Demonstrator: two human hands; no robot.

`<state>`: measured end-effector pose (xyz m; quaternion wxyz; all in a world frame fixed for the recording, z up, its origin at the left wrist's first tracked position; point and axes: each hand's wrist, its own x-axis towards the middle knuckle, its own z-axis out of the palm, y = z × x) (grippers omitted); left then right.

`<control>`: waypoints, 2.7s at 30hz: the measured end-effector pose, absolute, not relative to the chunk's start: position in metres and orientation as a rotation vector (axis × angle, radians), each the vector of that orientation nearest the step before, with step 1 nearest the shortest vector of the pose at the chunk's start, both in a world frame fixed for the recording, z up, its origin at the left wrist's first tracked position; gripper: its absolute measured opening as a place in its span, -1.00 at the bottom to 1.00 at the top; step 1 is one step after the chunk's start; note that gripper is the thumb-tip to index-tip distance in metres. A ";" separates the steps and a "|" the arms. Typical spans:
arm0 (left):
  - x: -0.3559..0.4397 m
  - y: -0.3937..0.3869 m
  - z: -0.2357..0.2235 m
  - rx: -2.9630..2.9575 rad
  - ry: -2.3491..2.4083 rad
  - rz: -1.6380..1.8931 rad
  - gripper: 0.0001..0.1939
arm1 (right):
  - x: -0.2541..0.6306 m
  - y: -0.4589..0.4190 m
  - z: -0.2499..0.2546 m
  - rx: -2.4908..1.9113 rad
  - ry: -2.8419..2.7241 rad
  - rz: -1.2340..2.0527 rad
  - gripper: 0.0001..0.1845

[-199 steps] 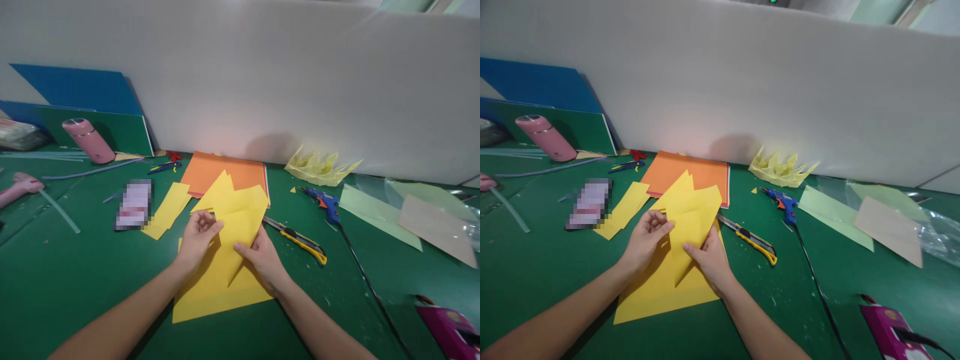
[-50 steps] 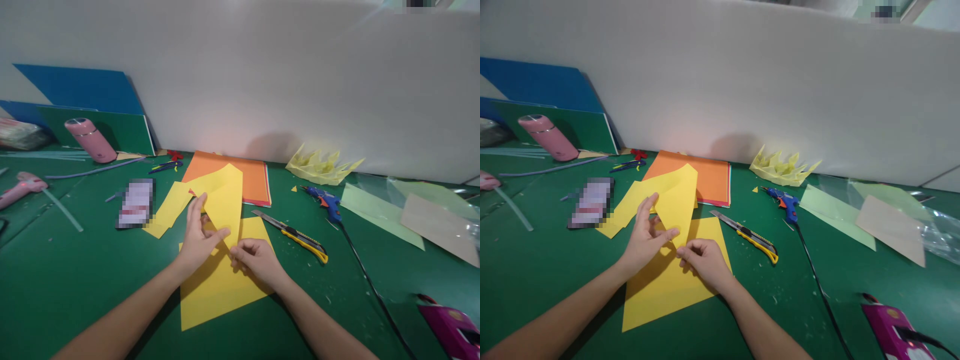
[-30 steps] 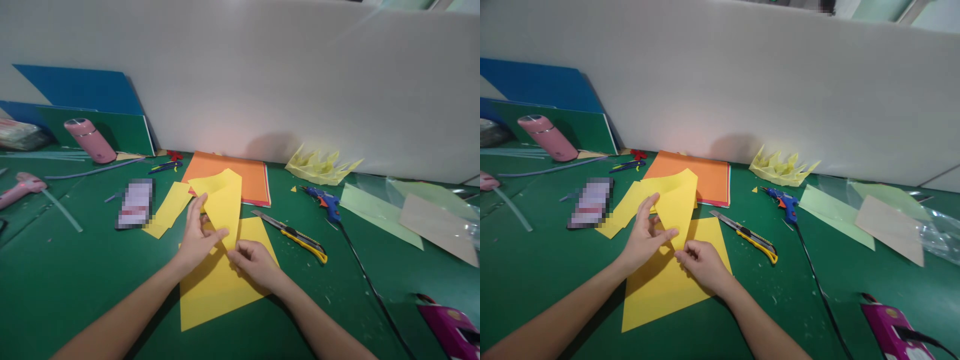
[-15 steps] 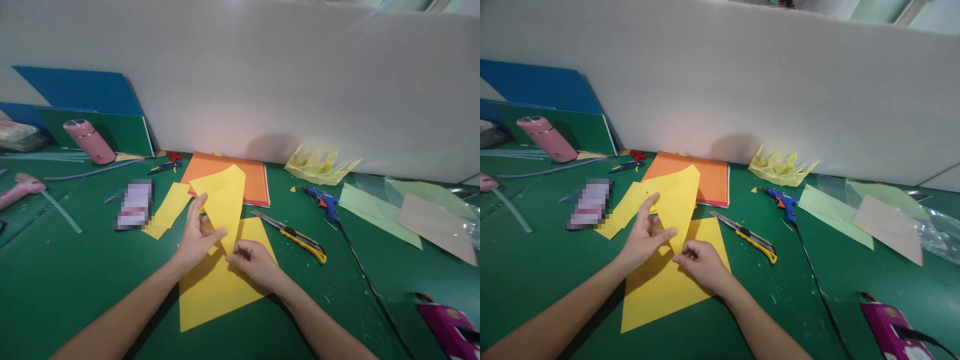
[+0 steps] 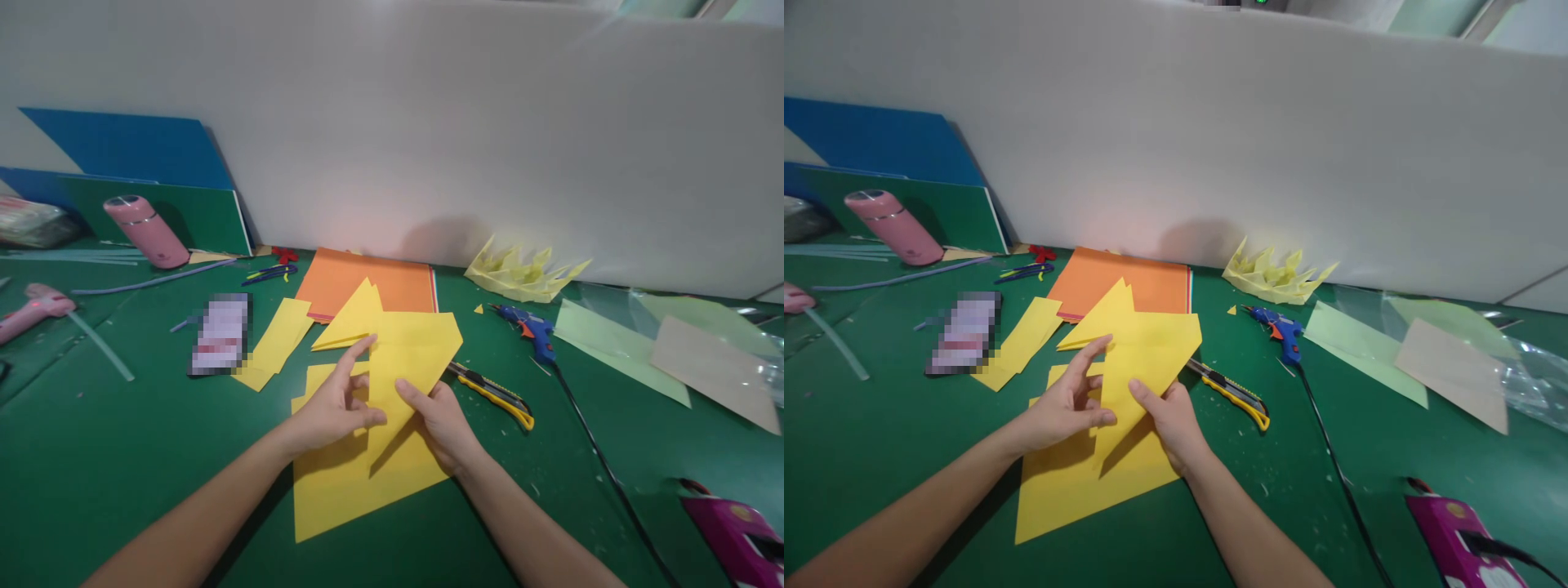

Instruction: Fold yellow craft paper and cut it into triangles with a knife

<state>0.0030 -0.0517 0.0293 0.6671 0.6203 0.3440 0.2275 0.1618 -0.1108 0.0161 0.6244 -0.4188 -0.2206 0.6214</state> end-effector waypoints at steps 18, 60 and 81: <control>0.007 -0.056 0.031 1.623 0.804 0.632 -0.34 | 0.162 -0.110 0.012 -0.958 -0.511 1.394 -0.57; -0.010 -0.041 0.049 1.991 1.259 0.270 -0.79 | 0.166 -0.109 0.002 -1.239 -2.043 0.296 -0.73; -0.009 -0.040 0.049 2.070 1.294 0.217 -0.88 | 0.167 -0.108 0.003 -1.229 -2.072 0.310 -0.71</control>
